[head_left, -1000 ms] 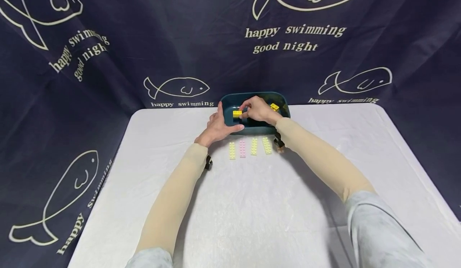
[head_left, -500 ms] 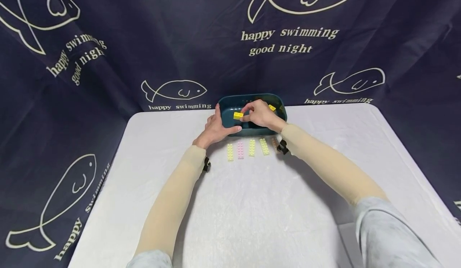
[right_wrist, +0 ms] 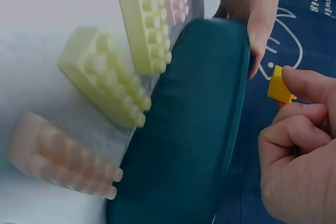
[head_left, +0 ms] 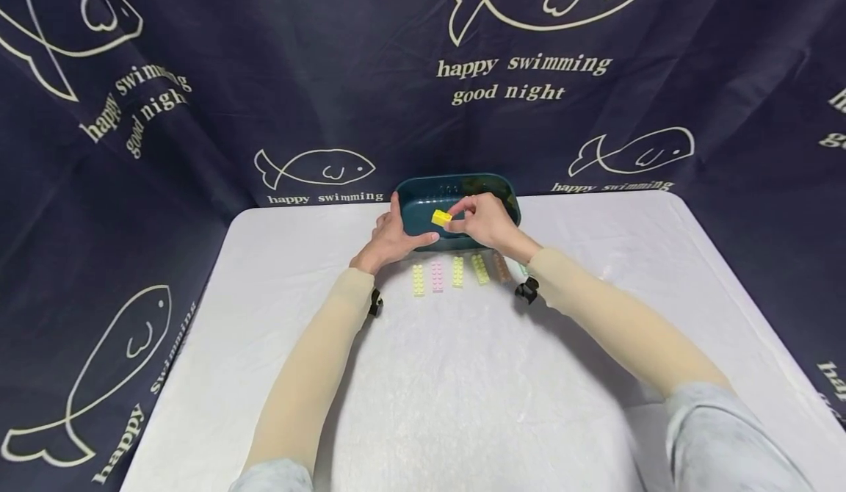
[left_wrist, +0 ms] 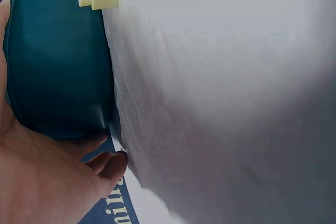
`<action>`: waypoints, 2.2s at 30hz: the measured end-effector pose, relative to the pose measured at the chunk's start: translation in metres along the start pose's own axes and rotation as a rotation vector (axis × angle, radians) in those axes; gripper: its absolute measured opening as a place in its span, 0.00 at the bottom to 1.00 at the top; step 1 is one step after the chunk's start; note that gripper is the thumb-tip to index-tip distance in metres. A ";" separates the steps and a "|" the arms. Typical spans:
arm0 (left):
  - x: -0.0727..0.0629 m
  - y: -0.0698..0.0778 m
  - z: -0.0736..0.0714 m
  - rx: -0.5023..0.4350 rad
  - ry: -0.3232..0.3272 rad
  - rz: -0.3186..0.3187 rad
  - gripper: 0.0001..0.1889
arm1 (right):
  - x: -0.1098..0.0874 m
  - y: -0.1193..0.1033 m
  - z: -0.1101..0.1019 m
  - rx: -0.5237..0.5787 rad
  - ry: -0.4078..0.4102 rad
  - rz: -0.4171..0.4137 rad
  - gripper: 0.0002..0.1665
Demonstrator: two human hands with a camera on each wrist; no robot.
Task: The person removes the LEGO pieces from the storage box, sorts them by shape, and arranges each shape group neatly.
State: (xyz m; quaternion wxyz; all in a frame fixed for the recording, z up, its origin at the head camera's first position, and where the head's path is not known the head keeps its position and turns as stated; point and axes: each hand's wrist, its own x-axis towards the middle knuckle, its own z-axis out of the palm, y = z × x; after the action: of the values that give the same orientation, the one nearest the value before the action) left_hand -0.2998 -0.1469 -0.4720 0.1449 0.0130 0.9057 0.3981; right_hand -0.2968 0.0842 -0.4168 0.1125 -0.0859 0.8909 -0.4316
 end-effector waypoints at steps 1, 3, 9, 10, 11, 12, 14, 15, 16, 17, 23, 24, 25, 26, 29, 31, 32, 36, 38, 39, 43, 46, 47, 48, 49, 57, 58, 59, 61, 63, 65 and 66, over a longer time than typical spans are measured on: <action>0.000 0.001 0.000 0.002 -0.003 -0.003 0.72 | -0.003 0.000 0.000 0.004 0.000 0.003 0.16; 0.000 0.000 -0.001 0.006 -0.006 -0.004 0.72 | -0.010 -0.001 0.001 -0.001 -0.001 0.001 0.16; -0.001 -0.002 0.000 0.005 0.017 0.039 0.70 | -0.033 -0.001 0.008 0.002 -0.021 -0.006 0.16; 0.000 -0.003 0.000 0.002 0.024 0.047 0.69 | -0.036 -0.001 0.010 0.008 -0.027 -0.006 0.15; 0.000 -0.003 0.000 0.002 0.027 0.051 0.70 | -0.040 -0.002 0.012 0.014 -0.036 -0.004 0.14; 0.000 -0.003 0.000 0.000 0.030 0.052 0.70 | -0.044 -0.002 0.015 0.015 -0.043 -0.009 0.14; 0.001 -0.003 0.000 -0.003 0.027 0.048 0.71 | -0.051 -0.002 0.021 0.015 -0.059 -0.011 0.13; 0.002 -0.002 0.000 -0.006 0.026 0.045 0.72 | -0.054 -0.003 0.025 0.008 -0.066 -0.016 0.13; 0.002 -0.002 0.000 -0.007 0.024 0.041 0.72 | -0.057 -0.002 0.029 -0.001 -0.075 -0.020 0.12; 0.002 -0.002 0.000 -0.007 0.021 0.038 0.72 | -0.060 -0.002 0.033 -0.015 -0.083 -0.025 0.12; 0.001 -0.001 -0.001 0.000 0.028 0.045 0.72 | -0.073 0.004 0.057 -0.102 -0.137 -0.026 0.10; 0.001 -0.001 -0.002 0.001 0.031 0.047 0.72 | -0.075 0.005 0.060 -0.118 -0.143 -0.030 0.09; 0.001 -0.001 -0.002 0.000 0.029 0.047 0.72 | -0.076 0.006 0.063 -0.132 -0.149 -0.036 0.09; 0.001 -0.001 -0.002 0.000 0.029 0.048 0.72 | -0.078 0.007 0.066 -0.150 -0.152 -0.047 0.08; 0.001 -0.001 -0.001 0.005 0.024 0.046 0.72 | -0.083 0.010 0.075 -0.225 -0.144 -0.105 0.08; 0.000 -0.001 -0.001 0.003 0.022 0.046 0.72 | -0.087 0.010 0.080 -0.269 -0.131 -0.133 0.09; 0.000 -0.001 -0.001 0.002 0.023 0.046 0.72 | -0.088 0.010 0.083 -0.289 -0.125 -0.142 0.09; 0.000 -0.001 -0.001 0.001 0.028 0.049 0.72 | -0.094 0.007 0.089 -0.354 -0.112 -0.152 0.12; 0.001 -0.001 -0.001 0.002 0.032 0.048 0.72 | -0.095 0.005 0.091 -0.384 -0.113 -0.159 0.14; 0.001 -0.001 -0.002 0.005 0.034 0.048 0.72 | -0.095 0.004 0.092 -0.397 -0.116 -0.163 0.15; 0.001 -0.001 -0.002 0.003 0.032 0.046 0.72 | -0.097 0.002 0.094 -0.425 -0.134 -0.168 0.18; 0.001 -0.001 -0.002 0.006 0.030 0.047 0.72 | -0.098 0.001 0.095 -0.419 -0.146 -0.162 0.18; 0.001 -0.001 -0.002 0.006 0.031 0.048 0.72 | -0.098 0.002 0.095 -0.415 -0.148 -0.161 0.18; 0.001 -0.001 -0.002 0.007 0.033 0.050 0.72 | -0.098 0.002 0.095 -0.412 -0.148 -0.161 0.18; 0.001 -0.002 -0.002 0.007 0.032 0.049 0.72 | -0.098 0.002 0.095 -0.407 -0.147 -0.164 0.17; 0.002 -0.001 -0.002 0.000 0.034 0.055 0.73 | -0.101 0.000 0.089 -0.369 -0.174 -0.189 0.11; 0.002 -0.001 -0.002 -0.003 0.034 0.055 0.73 | -0.100 -0.001 0.086 -0.366 -0.177 -0.191 0.10; 0.002 -0.001 -0.002 -0.005 0.032 0.053 0.73 | -0.100 -0.002 0.083 -0.362 -0.178 -0.193 0.09; 0.002 -0.001 -0.002 -0.004 0.030 0.050 0.73 | -0.097 -0.004 0.074 -0.356 -0.170 -0.200 0.08; 0.003 -0.001 -0.001 -0.001 0.032 0.046 0.73 | -0.092 -0.006 0.063 -0.342 -0.143 -0.204 0.09; 0.003 -0.002 -0.001 0.005 0.036 0.040 0.73 | -0.087 -0.008 0.051 -0.336 -0.111 -0.211 0.11; 0.003 -0.002 -0.001 0.007 0.038 0.040 0.73 | -0.084 -0.008 0.045 -0.331 -0.098 -0.210 0.11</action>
State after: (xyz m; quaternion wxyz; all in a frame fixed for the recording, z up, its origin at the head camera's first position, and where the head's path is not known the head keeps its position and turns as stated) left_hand -0.3028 -0.1483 -0.4736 0.1197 0.0241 0.9093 0.3978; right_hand -0.2036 0.0662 -0.4271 0.0944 -0.2166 0.9294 -0.2836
